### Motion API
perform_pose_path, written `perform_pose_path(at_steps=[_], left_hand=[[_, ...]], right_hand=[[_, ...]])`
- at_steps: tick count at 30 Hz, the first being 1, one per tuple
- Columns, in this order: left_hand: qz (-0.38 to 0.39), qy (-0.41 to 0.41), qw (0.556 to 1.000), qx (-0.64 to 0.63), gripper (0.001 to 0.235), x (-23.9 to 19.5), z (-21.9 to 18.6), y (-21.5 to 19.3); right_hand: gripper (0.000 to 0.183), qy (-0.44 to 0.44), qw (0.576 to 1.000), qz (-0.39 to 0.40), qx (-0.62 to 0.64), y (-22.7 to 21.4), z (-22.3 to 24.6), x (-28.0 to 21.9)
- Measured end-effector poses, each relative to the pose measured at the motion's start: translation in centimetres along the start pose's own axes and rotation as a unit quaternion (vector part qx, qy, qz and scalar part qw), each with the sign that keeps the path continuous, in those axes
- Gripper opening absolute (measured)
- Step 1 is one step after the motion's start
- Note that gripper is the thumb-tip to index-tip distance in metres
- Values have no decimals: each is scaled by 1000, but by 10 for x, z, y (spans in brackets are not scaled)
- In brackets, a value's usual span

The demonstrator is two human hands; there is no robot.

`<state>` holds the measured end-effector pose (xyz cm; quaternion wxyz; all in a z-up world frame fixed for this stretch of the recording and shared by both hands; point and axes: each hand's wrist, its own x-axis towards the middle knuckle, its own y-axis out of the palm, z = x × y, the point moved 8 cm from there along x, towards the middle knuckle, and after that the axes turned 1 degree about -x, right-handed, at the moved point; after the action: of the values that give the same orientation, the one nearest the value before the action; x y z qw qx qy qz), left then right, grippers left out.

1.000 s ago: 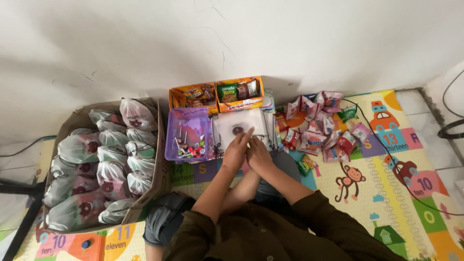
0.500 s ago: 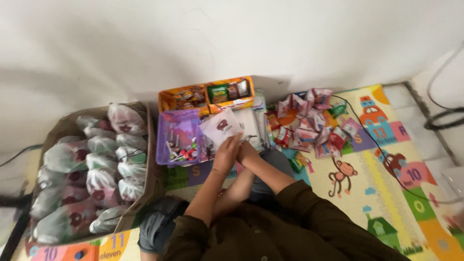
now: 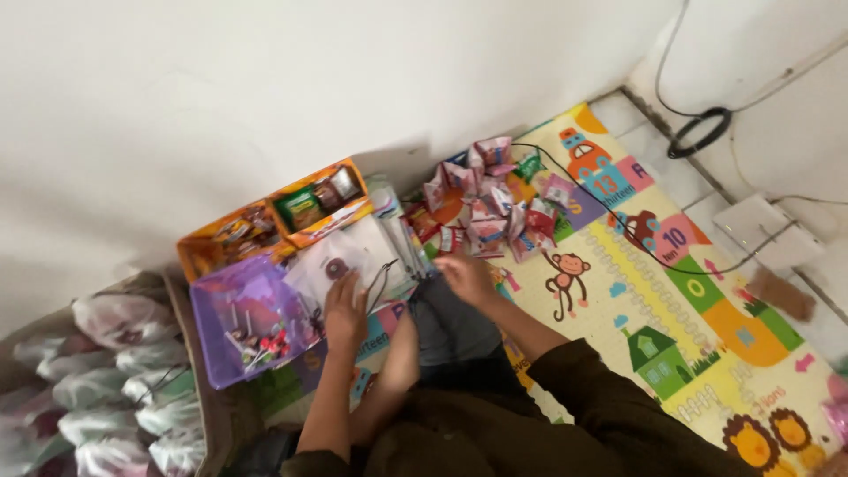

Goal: Packing various snack items into small plastic gift bags while sitting on the floor.

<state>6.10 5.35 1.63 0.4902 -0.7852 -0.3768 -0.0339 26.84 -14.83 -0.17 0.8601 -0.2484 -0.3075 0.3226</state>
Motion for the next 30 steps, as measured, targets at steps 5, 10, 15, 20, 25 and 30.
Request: perform_pose_path(at_steps=[5,10,15,20,25,30], left_hand=[[-50,-35,998,-23,47,7,13,2],[-61,-45,995,-59,51,45,-14,-16],[-73,-31,995,-53,53,68,-2,-9],[-71,-4,995,-75,56,83,-13,-11],[-53,-4,995,-79,60,93,-45,-6],[-25,-5,996,-90,60,100,-72,2]], right_hand=[[26,273,960,-62,-17,-57,-181,-61],[35,540,791,-197,208,-72,-356,-131],[36,547,817,-163,-83,-110,-402,-101],[87,346,898,-14,-271,-92,-302,4],[42,107,979,-121,-126,-48,-164,86],[34,52,964,166,-200,101,-221,120]])
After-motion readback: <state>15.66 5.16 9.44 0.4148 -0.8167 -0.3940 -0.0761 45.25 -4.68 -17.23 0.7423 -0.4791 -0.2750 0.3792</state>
